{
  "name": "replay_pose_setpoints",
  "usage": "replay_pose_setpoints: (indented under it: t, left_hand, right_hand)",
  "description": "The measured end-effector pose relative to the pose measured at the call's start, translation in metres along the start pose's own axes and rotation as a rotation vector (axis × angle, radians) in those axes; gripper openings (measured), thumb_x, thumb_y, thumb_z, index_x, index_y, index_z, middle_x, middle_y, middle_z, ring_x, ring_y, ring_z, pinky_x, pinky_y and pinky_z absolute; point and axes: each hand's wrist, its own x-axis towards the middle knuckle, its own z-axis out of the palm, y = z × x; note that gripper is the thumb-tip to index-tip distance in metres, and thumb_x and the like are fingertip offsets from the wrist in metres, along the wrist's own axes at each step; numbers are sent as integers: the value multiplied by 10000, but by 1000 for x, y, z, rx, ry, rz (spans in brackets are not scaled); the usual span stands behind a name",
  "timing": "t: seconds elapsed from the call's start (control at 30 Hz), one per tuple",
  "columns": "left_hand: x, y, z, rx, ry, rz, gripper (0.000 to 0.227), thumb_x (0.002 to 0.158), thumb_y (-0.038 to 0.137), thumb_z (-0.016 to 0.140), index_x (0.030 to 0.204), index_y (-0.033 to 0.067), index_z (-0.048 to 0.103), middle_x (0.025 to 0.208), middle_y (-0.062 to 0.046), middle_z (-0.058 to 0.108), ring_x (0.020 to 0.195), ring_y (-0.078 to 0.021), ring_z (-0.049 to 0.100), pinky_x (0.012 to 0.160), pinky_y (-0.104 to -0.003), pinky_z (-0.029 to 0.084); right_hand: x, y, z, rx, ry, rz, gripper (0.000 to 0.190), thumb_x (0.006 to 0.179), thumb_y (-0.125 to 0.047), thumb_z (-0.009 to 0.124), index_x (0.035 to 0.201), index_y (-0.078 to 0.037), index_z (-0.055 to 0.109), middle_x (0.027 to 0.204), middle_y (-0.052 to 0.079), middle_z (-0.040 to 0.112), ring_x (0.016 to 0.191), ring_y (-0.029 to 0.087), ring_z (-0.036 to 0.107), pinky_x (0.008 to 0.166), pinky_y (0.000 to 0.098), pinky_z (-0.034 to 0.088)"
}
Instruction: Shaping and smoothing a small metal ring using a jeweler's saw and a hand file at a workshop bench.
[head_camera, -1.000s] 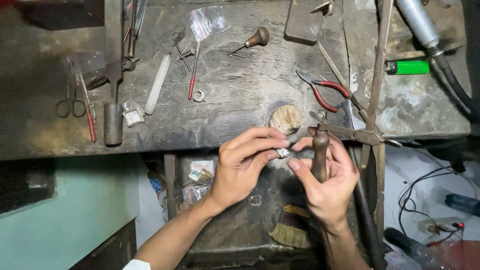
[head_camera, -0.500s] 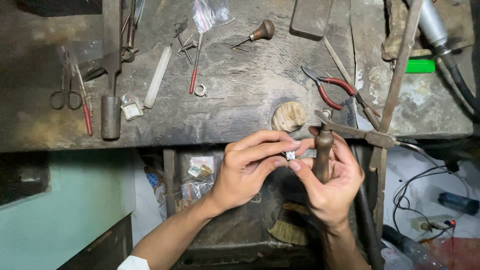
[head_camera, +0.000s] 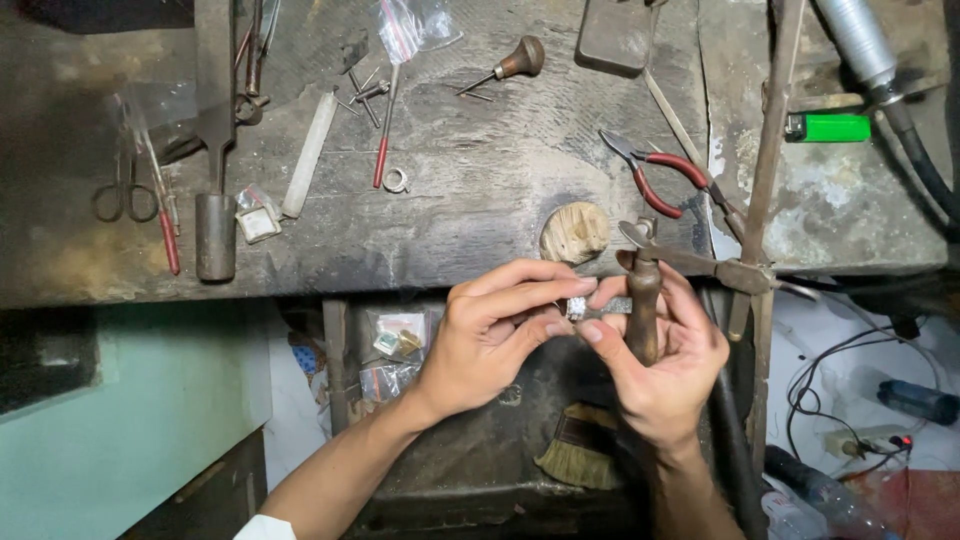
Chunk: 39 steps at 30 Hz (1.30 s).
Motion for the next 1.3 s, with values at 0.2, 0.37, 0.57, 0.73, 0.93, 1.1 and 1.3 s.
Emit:
replay_pose_setpoints:
  t: [0.2,0.37,0.57,0.73,0.93,1.1,1.3]
  left_hand:
    - [-2,-5,0,-45,30,-62,302,957,55,747,1255,69,699,1141,-118,699,801,-122,613,768,-218,570]
    - [-3,-9,3,-169,75,-155,277,936,-35,713,1211,4,698,1094,-140,668,857,-137,670,904,-260,671]
    - [-4,-26,0,-323,63,-285,349,882,-15,769,1224,-11,698,1161,-119,708,890,-120,686,879,-213,601]
    - [-1,-23,-4,-432,3,-339,401,971,45,661,1365,-15,612,1103,-179,750,858,-173,732,866,-249,594]
    - [1,-21,-7,-529,-12,-268,372,1014,46,578,1355,-101,546,1251,-285,686,1101,-376,739,1019,-386,617]
    - [-1,-27,-7,-557,47,-311,414,932,-43,670,1330,-72,560,1292,-256,683,1177,-345,714,1057,-358,584]
    - [-2,-31,-9,-552,16,-372,485,893,-98,686,1359,-56,559,1277,-230,698,1212,-334,700,1063,-352,576]
  right_hand:
    - [-3,-10,-28,-162,71,106,236,1050,-133,581,1192,52,616,866,105,640,565,112,483,491,209,413]
    - [-10,-6,-65,-468,106,-20,264,1057,-60,623,1265,99,651,1059,132,678,948,159,632,918,256,513]
    - [7,-12,-119,-874,73,-266,349,1090,49,737,1420,154,693,1212,248,723,928,231,620,866,337,472]
    - [53,-5,-145,-962,7,-515,335,1113,139,782,1418,251,699,1301,372,730,1122,410,718,986,446,534]
    - [118,1,-130,-1086,-93,-723,287,1109,123,721,1379,218,705,1269,350,752,1049,466,731,950,478,551]
    - [153,16,-114,-1214,-115,-745,281,1137,0,679,1393,115,680,1012,298,714,849,456,642,781,490,490]
    - [171,32,-92,-1254,-97,-774,230,1145,-23,686,1342,94,680,915,220,700,757,352,588,656,437,449]
